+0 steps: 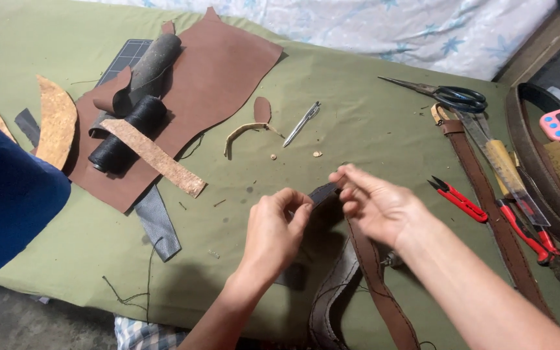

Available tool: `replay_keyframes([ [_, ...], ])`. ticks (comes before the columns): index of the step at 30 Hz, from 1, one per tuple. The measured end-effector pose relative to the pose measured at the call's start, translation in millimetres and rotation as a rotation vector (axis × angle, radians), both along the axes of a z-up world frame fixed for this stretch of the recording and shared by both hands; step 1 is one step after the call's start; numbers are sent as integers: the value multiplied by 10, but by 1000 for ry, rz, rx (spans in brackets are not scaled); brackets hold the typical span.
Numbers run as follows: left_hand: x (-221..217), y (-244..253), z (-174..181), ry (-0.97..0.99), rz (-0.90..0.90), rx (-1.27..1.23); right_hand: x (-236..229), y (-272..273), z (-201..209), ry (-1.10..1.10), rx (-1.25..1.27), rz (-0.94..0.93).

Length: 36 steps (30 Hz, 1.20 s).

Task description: Hand-sewing leather components together using a needle, thread, and awl on a workshop table.

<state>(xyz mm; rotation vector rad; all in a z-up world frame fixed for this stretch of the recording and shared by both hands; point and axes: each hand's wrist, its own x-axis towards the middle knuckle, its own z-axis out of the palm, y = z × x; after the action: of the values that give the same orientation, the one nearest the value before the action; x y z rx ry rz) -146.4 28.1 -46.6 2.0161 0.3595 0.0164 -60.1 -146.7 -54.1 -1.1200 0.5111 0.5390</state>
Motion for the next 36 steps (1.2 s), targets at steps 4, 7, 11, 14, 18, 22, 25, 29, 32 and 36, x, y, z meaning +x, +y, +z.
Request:
replay_keyframes([
  [4,-46,-8,-84,0,-16,12,158,-133,61,-66,-33,-33],
  [7,-49,-46,-82,-3,-36,-5,180,-151,91,-121,-42,-63],
  [11,-5,-51,-60,15,-112,-79,203,-195,43,-184,-43,-35],
  [14,33,-96,34,16,-151,-91,185,-197,86,-210,-61,-24],
  [18,183,-181,196,-21,-160,-73,87,-133,236,-228,-121,41],
  [22,281,-193,307,-19,-144,-78,108,-156,210,-226,-132,39],
  [25,272,-172,340,-26,-118,-57,114,-196,144,-222,-175,61],
  [29,230,-122,396,-73,-95,-125,131,-143,-54,-163,-195,121],
  [32,235,-86,298,-127,-163,-266,167,-86,-264,-100,-165,172],
  [36,229,-72,367,-44,-201,-561,83,64,-259,2,-99,233],
])
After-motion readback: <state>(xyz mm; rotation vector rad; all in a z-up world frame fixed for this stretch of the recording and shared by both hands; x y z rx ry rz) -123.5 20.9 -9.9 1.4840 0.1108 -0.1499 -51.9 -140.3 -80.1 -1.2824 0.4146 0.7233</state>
